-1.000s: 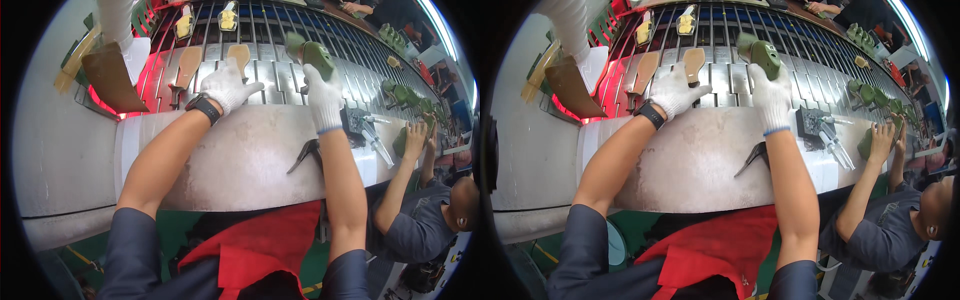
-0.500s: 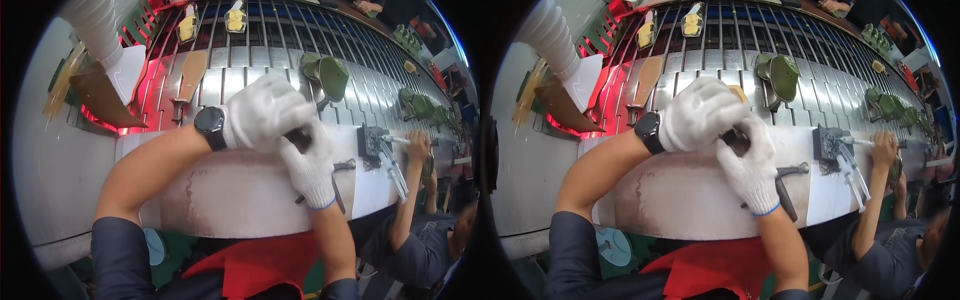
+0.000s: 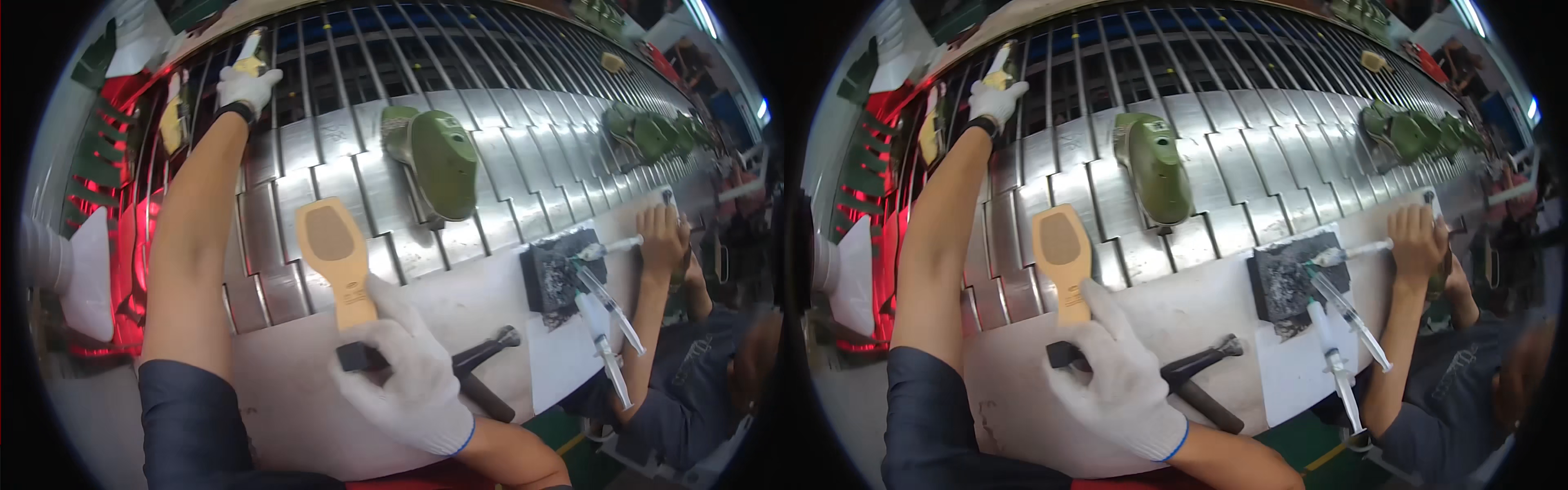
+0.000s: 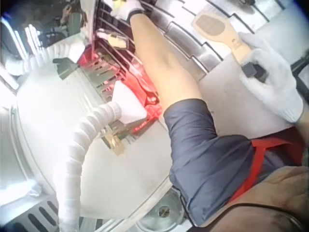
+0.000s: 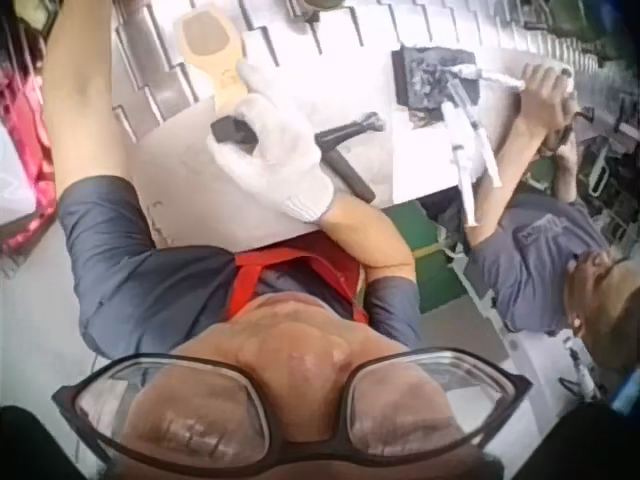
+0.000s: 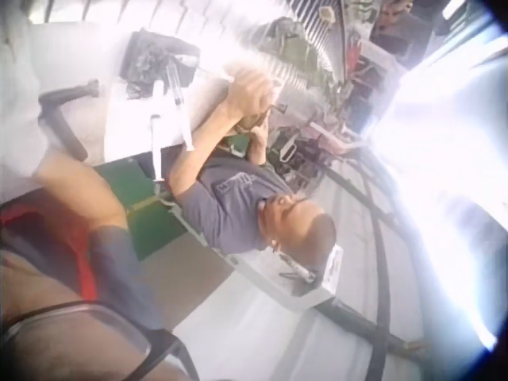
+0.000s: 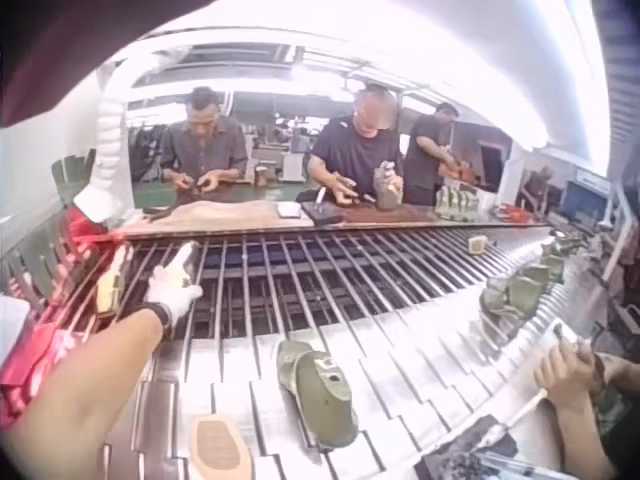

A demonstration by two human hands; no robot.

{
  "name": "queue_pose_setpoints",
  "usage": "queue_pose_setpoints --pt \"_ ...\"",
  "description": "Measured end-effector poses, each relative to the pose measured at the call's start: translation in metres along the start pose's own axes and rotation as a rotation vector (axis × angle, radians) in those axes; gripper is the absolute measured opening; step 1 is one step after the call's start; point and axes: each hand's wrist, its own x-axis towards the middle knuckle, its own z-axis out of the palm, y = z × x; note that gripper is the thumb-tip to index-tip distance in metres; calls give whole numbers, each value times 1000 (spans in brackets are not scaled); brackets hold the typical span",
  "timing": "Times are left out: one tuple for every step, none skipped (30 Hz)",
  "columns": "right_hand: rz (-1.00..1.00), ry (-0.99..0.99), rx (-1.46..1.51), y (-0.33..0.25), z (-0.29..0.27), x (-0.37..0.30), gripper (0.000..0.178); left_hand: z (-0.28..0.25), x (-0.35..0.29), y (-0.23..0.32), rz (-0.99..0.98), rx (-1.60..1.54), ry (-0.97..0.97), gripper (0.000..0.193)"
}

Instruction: The person aligns and presses outsoles onto high-heeled shoe lasts by hand, hammers along the edges and heels with a hammer, and places the assembled shoes onto a conveyor.

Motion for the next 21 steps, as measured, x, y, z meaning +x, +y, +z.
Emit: queue_pose_setpoints --pt "8 28 -13 1 0 0 30 -2 -2 0 -26 25 -16 120" --pt "-4 36 -10 1 0 0 30 -12 -10 6 -20 78 -73 118" --pt "-25 36 -4 3 1 -1 30 -25 -23 8 52 128 -80 119" --pt "-41 61 21 8 3 -2 30 -40 -35 8 103 158 -85 121" --pt "-49 75 13 11 4 -1 30 -58 -55 13 88 153 -88 117" --pt "-54 72 -13 10 2 -1 30 -77 -71 11 91 97 -124 114" --pt "-61 66 -39 10 2 -1 30 -98 -84 5 91 41 -159 112" --pt "-87 61 -39 9 4 -2 30 -117 -91 -17 92 -65 -214 111" --pt "-30 42 -10 10 8 0 34 -133 -99 -38 97 -171 -270 110" --pt "37 40 9 7 6 0 38 -151 -125 -40 104 -238 -286 108" --pt "24 47 -3 0 1 0 38 -170 -160 -46 102 -303 -301 105" --pt "194 -9 69 -9 -5 -3 39 -192 -201 -47 124 -418 -280 102" --pt "359 -59 144 -20 -10 -9 40 -217 -239 -45 156 -533 -258 99" --pt "257 -47 134 -4 1 -21 37 -242 -273 -50 163 -601 -252 98" --pt "242 -45 127 2 10 -44 37 -263 -305 -62 161 -668 -247 96" --pt "-3 14 5 6 17 -69 34 -283 -336 -75 187 -648 -223 97" --pt "-246 73 -116 6 22 -88 31 -302 -365 -90 213 -626 -200 98" --pt "-463 149 -324 3 19 -100 25 -324 -394 -108 224 -515 -157 99" --pt "-474 148 -323 0 9 -106 25 -346 -420 -124 236 -401 -115 100" --pt "-478 38 -467 -2 -2 -110 28 -364 -441 -142 285 -328 -114 100" --pt "-471 -69 -617 -4 -9 -114 30 -377 -459 -157 335 -258 -121 102"
